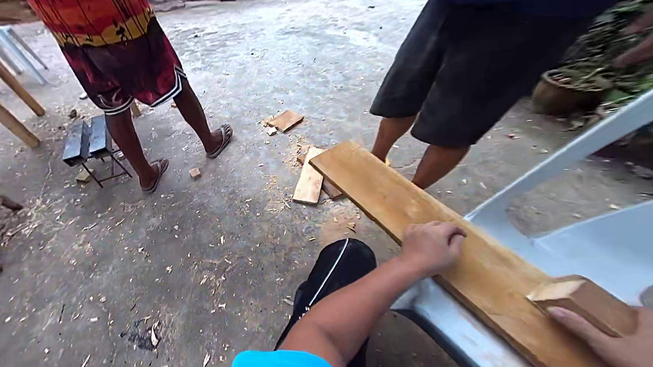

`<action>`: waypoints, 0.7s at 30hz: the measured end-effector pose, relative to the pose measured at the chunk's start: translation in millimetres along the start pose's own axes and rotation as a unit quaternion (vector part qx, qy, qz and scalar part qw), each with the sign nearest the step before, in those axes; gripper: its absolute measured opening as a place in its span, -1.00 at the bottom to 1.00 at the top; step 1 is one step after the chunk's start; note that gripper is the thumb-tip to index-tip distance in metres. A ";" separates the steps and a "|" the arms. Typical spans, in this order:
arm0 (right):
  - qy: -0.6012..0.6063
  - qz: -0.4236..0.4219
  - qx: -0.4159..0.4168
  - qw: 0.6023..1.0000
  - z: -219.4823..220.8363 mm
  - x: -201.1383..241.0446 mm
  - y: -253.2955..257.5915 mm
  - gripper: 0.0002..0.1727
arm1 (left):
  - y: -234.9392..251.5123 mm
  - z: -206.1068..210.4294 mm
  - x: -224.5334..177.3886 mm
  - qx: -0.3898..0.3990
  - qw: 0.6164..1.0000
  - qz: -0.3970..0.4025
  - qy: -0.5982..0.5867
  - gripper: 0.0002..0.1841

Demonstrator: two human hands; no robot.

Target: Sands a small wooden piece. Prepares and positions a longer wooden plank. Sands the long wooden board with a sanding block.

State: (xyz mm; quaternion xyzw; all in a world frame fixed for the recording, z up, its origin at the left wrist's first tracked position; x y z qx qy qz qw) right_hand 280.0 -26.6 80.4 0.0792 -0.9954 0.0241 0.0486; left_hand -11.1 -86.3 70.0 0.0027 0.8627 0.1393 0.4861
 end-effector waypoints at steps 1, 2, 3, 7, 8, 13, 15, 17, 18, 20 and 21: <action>0.012 -0.005 -0.003 1.000 1.9 -1.1 0.2 0.27 | 5.2 3.3 -6.1 0.013 1.000 0.005 0.008 -0.68; 0.024 -0.005 -0.004 1.000 2.7 -1.6 -0.9 0.25 | 10.2 6.7 -13.0 0.024 1.000 0.016 0.012 -0.68; 0.033 -0.002 -0.006 0.999 2.4 -0.1 -3.8 0.24 | 15.0 9.7 -20.0 0.038 0.999 0.027 0.018 -0.67; 0.028 0.017 -0.036 0.999 2.4 7.6 -13.6 0.17 | 36.2 23.0 -39.5 0.091 0.993 0.054 0.044 -0.66; 0.025 0.022 -0.039 0.999 2.7 9.4 -15.0 0.15 | 40.8 25.6 -41.0 0.105 0.991 0.056 0.054 -0.65; 0.016 0.040 -0.037 0.998 -2.5 18.3 -20.7 0.13 | 66.0 42.1 -30.8 0.148 0.979 0.050 0.129 -0.63; 0.016 0.042 -0.016 0.999 -10.7 24.1 -24.8 0.13 | 72.0 47.2 -20.9 0.164 0.969 0.034 0.181 -0.61; 0.022 0.052 0.027 0.998 -19.7 31.1 -25.7 0.14 | 72.1 52.7 -4.5 0.175 0.957 0.020 0.231 -0.56; 0.022 0.057 0.044 0.997 -21.5 31.3 -25.0 0.15 | 71.0 54.4 0.3 0.179 0.951 0.021 0.251 -0.54; 0.030 0.080 0.055 0.995 -21.8 23.8 -25.8 0.14 | 71.0 58.0 4.1 0.184 0.942 0.024 0.279 -0.52; 0.038 0.098 0.051 0.993 -20.6 16.2 -26.7 0.13 | 72.3 57.8 5.6 0.184 0.940 0.025 0.287 -0.52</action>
Point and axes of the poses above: each hand's wrist, its own y-axis towards the middle knuckle, its own z-axis out of the palm, x = y × z, the point moved 1 cm from there along y, towards the middle knuckle, and after that the axes turned 1 degree about -y, right-handed, at the moved point
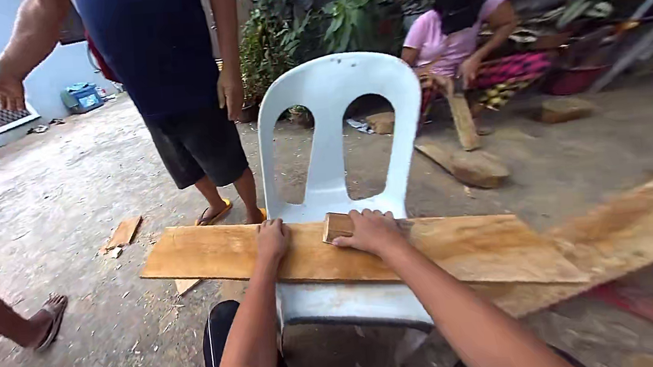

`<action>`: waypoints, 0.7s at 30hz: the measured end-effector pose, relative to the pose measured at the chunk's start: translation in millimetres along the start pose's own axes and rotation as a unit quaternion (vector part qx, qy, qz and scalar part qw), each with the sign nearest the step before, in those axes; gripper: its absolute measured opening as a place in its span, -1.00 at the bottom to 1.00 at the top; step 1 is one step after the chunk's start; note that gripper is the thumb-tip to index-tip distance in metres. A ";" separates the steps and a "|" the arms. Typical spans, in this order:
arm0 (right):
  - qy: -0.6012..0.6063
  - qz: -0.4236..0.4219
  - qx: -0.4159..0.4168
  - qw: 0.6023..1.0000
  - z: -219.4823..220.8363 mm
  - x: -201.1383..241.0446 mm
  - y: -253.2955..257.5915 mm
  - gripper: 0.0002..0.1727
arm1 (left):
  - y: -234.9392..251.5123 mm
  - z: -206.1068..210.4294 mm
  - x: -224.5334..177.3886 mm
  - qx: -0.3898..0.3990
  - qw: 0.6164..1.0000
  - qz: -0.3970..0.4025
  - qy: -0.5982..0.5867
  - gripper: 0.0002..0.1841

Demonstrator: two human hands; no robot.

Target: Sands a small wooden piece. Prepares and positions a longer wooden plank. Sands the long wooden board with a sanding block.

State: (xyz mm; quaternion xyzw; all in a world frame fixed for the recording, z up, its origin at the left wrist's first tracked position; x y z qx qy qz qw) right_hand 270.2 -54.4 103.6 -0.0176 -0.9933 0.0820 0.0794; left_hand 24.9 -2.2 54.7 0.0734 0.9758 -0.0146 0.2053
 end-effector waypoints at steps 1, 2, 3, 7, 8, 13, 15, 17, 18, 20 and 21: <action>0.009 0.021 -0.009 1.000 -0.4 -10.4 0.4 0.11 | 1.4 -0.6 2.2 -0.002 1.000 -0.001 0.003 -0.51; 0.016 0.044 -0.019 0.999 -2.2 -24.5 -0.2 0.10 | 2.6 -0.7 3.2 -0.003 1.000 -0.001 0.004 -0.51; 0.021 0.071 -0.026 0.997 -4.3 -41.3 -2.1 0.08 | 2.7 0.5 3.3 -0.004 1.000 0.001 0.005 -0.50; 0.051 0.180 -0.043 0.981 -10.4 -107.8 -4.9 0.12 | 5.0 7.0 6.5 -0.024 0.999 0.013 0.025 -0.51; 0.056 0.201 -0.046 0.977 -12.0 -118.7 -5.6 0.13 | 5.5 7.9 6.7 -0.035 0.999 0.019 0.027 -0.52; 0.091 0.186 -0.048 0.977 -11.4 -104.5 1.2 0.12 | 13.0 10.1 3.0 -0.055 0.997 0.027 0.035 -0.59; 0.095 0.101 -0.056 0.989 -2.5 -66.0 14.4 0.10 | 16.2 9.3 4.5 -0.061 0.998 0.022 0.025 -0.60; 0.090 -0.008 -0.069 0.994 12.5 -15.0 28.9 0.05 | 17.0 8.8 7.6 -0.079 0.997 0.019 0.001 -0.61; 0.085 -0.053 -0.072 0.992 17.6 9.4 33.0 0.02 | 16.6 8.3 8.9 -0.088 0.996 0.018 -0.017 -0.61; 0.071 -0.115 -0.058 0.989 20.0 41.5 38.4 -0.03 | 16.3 6.4 11.5 -0.100 0.994 0.006 -0.042 -0.60; 0.065 -0.126 -0.045 0.989 17.4 45.4 40.9 -0.04 | 17.8 6.3 13.1 -0.102 0.994 -0.001 -0.043 -0.59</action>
Point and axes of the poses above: each hand's wrist, its own y-axis towards the middle knuckle, its own z-axis out of the palm, x = y × z, the point moved 1 cm from there along y, towards the middle knuckle, and after that the axes turned 1 degree about -y, right-handed, at the moved point
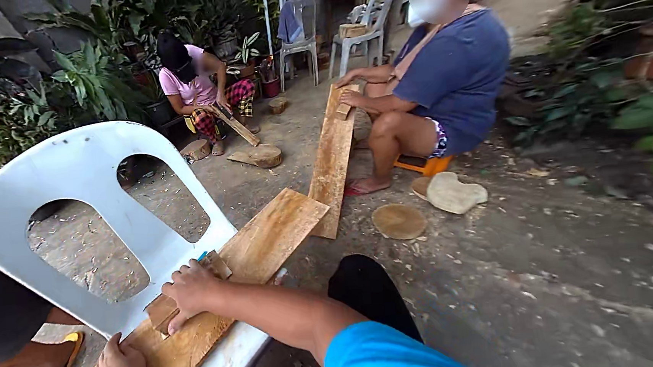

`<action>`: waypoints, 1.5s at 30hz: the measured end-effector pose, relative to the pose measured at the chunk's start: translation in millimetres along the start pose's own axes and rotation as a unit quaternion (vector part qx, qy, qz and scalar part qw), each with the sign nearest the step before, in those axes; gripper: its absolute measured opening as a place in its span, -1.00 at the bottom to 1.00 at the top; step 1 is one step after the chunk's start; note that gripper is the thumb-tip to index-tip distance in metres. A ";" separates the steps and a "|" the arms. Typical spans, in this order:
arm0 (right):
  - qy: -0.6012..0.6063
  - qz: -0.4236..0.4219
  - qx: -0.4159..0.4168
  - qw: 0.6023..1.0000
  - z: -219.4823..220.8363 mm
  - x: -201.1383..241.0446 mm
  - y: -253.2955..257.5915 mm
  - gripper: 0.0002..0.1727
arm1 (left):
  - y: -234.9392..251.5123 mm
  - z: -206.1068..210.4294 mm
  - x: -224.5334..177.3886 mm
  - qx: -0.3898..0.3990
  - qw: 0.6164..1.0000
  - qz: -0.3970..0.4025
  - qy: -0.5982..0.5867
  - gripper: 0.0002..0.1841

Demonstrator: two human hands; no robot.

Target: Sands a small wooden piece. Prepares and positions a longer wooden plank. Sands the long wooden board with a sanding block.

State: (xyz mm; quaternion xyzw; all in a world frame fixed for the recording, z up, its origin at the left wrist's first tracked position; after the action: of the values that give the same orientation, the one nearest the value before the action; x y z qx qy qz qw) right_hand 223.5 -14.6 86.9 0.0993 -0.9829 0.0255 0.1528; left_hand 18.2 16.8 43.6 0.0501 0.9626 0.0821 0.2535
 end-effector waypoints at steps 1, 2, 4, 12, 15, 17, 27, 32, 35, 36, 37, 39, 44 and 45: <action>0.003 -0.002 0.008 1.000 -3.6 -3.3 0.9 -0.05 | 1.8 0.4 2.6 0.002 1.000 -0.006 0.006 -0.58; 0.009 0.005 0.007 1.000 -8.7 -12.7 -1.4 -0.05 | 3.2 0.7 4.8 0.007 1.000 -0.008 0.014 -0.58; 0.028 0.056 -0.013 0.998 -24.2 -48.8 -14.3 -0.06 | 5.0 1.8 3.5 0.016 1.000 -0.004 0.027 -0.57; -0.017 0.365 -0.071 0.928 -64.8 -219.7 -86.6 0.10 | 1.6 -2.1 -14.9 0.030 0.998 -0.027 0.050 -0.58; -0.018 0.332 -0.065 0.941 -57.7 -185.3 -76.8 0.13 | 2.7 -2.7 -18.3 0.033 0.997 -0.032 0.054 -0.59; -0.017 0.218 -0.092 0.972 -35.2 -124.0 -61.0 0.09 | 2.0 -3.1 -18.5 0.033 0.998 -0.029 0.050 -0.59; -0.008 0.056 -0.021 0.998 -23.6 -57.6 -105.5 -0.13 | 0.8 -9.3 -15.9 0.044 0.998 -0.031 0.027 -0.58; -0.058 0.272 -0.046 0.959 -58.9 -195.9 -157.2 0.07 | -0.7 -9.9 -23.0 0.044 0.998 -0.042 0.030 -0.59; -0.069 0.288 -0.039 0.954 -59.3 -202.5 -156.2 0.10 | -0.6 -6.8 -22.9 0.039 0.998 -0.049 0.030 -0.60; -0.070 0.262 -0.041 0.962 -53.4 -185.8 -148.9 0.10 | 0.3 -4.9 -20.3 0.036 0.998 -0.048 0.030 -0.61; -0.074 0.217 -0.047 0.972 -45.1 -161.3 -139.5 0.09 | 1.4 -3.0 -18.0 0.034 0.998 -0.046 0.031 -0.61; -0.065 0.104 -0.050 0.991 -24.7 -96.9 -117.8 0.04 | 2.5 -0.5 -15.5 0.033 0.998 -0.042 0.033 -0.60; -0.053 -0.054 -0.003 0.997 1.4 5.4 -84.3 -0.07 | 3.2 -2.8 -11.5 0.035 0.998 -0.046 0.026 -0.61; -0.048 -0.056 0.009 0.997 -1.5 3.8 -85.4 -0.08 | 3.4 -3.5 -11.7 0.035 0.998 -0.047 0.023 -0.61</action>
State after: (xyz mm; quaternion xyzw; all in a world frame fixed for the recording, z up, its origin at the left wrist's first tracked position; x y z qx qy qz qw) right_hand 237.8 -98.8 91.1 0.1563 -0.9818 0.0214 0.1062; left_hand 26.8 18.1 52.9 0.0119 0.9717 0.0376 0.2328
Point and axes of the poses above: each hand's wrist, its own y-axis towards the middle knuckle, its own z-axis out of the palm, x = y × z, the point moved 1 cm from there along y, towards the middle knuckle, and after that the axes turned 1 degree about -y, right-handed, at the moved point
